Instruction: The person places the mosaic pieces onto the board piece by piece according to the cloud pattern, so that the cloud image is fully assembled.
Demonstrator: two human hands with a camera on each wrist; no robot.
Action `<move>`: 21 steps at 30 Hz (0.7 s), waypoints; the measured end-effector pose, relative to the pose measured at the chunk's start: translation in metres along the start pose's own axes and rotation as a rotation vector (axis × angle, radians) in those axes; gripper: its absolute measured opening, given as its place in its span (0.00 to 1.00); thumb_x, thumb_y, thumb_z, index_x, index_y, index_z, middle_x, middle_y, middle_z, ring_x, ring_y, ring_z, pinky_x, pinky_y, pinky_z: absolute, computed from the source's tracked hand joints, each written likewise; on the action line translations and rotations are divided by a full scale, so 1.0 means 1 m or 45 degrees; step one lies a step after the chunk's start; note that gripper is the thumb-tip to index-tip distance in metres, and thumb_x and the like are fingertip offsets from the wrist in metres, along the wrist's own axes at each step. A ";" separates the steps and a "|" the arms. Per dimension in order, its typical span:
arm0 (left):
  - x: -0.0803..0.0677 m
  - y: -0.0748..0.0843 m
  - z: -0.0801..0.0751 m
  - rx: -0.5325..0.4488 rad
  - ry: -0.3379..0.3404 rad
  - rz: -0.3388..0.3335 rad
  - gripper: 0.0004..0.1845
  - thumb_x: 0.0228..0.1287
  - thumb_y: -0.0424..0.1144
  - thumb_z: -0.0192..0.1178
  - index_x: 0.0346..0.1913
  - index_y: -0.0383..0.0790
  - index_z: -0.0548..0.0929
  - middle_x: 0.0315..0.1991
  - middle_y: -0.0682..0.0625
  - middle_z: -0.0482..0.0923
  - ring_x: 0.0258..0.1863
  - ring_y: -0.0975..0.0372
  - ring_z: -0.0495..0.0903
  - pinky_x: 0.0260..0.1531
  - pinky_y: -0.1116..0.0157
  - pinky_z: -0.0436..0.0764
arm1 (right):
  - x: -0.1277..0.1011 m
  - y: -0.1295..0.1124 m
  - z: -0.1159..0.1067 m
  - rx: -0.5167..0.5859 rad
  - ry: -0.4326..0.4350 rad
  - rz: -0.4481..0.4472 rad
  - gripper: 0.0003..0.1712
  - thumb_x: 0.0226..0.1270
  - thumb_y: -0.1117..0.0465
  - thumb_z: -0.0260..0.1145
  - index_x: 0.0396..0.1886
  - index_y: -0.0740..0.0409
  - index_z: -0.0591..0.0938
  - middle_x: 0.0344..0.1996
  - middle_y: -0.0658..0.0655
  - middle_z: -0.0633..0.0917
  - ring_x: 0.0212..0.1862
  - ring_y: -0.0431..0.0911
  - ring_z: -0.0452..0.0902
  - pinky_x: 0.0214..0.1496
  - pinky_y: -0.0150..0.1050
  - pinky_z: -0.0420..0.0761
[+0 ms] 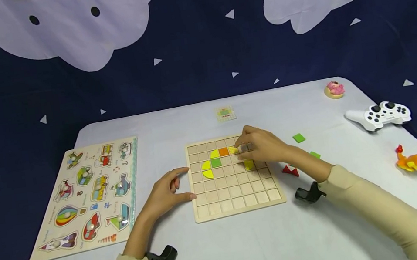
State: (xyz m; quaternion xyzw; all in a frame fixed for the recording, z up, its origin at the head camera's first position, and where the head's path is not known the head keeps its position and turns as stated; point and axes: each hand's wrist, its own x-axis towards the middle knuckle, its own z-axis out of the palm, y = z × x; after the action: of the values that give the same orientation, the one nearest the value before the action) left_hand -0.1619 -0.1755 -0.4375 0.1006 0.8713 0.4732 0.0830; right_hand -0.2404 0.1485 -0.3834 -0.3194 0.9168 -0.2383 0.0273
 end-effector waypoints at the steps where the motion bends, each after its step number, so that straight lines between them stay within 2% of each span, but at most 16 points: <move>1: 0.000 0.000 0.000 0.000 0.000 0.001 0.41 0.46 0.39 0.80 0.66 0.41 0.75 0.31 0.49 0.65 0.32 0.60 0.65 0.34 0.67 0.65 | -0.004 0.006 -0.005 0.019 0.002 0.030 0.18 0.59 0.57 0.75 0.47 0.59 0.88 0.38 0.57 0.79 0.37 0.50 0.74 0.39 0.40 0.74; 7: 0.000 -0.001 0.000 -0.002 -0.006 0.017 0.41 0.45 0.40 0.80 0.66 0.40 0.75 0.30 0.49 0.65 0.32 0.60 0.65 0.34 0.67 0.65 | -0.032 0.043 -0.027 0.090 0.033 0.164 0.18 0.57 0.60 0.76 0.47 0.62 0.87 0.36 0.60 0.78 0.37 0.53 0.70 0.39 0.41 0.71; 15: -0.001 0.000 -0.001 -0.011 -0.005 0.026 0.41 0.45 0.39 0.80 0.66 0.39 0.75 0.31 0.49 0.64 0.31 0.60 0.64 0.34 0.67 0.65 | -0.063 0.089 -0.045 -0.034 0.098 0.213 0.20 0.55 0.61 0.77 0.47 0.63 0.87 0.34 0.59 0.78 0.33 0.47 0.69 0.35 0.37 0.70; 21: -0.001 0.000 -0.001 -0.003 -0.013 0.040 0.41 0.46 0.38 0.79 0.66 0.39 0.75 0.31 0.49 0.64 0.31 0.60 0.64 0.34 0.66 0.65 | -0.081 0.109 -0.054 -0.094 0.114 0.276 0.19 0.53 0.63 0.78 0.46 0.63 0.88 0.32 0.58 0.77 0.32 0.46 0.68 0.34 0.38 0.69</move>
State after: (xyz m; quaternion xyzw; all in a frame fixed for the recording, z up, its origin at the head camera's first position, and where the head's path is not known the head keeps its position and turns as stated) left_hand -0.1614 -0.1760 -0.4370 0.1165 0.8686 0.4748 0.0801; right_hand -0.2491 0.2943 -0.3932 -0.2081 0.9544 -0.2141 0.0002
